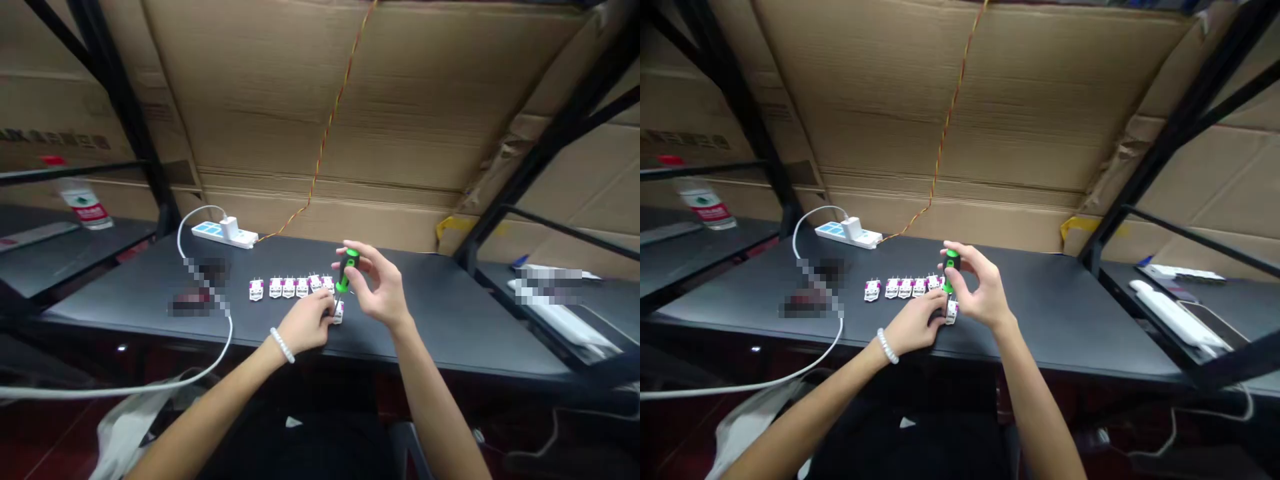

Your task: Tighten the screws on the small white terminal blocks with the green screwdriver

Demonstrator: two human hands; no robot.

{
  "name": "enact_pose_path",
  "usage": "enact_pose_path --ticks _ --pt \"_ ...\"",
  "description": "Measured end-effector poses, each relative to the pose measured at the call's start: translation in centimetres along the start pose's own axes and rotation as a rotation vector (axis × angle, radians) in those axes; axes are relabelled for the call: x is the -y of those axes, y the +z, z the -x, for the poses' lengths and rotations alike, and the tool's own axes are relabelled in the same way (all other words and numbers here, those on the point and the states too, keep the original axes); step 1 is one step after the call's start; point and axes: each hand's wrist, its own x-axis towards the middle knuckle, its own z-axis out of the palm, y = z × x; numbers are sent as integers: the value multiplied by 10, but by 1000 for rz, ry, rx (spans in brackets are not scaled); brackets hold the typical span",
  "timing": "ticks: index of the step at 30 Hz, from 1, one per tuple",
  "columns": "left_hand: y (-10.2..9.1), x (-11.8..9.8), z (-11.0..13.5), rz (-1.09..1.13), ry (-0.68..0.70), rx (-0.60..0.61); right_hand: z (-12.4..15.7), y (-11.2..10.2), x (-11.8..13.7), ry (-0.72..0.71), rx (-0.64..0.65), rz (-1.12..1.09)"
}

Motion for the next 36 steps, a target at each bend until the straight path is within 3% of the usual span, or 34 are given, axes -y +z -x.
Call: enact_pose_path --ticks 8,15,19,22,36 --pt "-4 0 0 56 31 40 2 -11 8 1 7 -4" --pt "-8 5 -1 102 38 52 0 -16 14 70 131 -39" --pt "-8 5 -2 104 58 47 -4 -15 18 -64 6 149" --pt "-9 5 -2 94 62 71 -6 -15 18 -62 -71 208" --pt "-11 4 -1 60 41 62 -4 -16 13 -28 105 19"
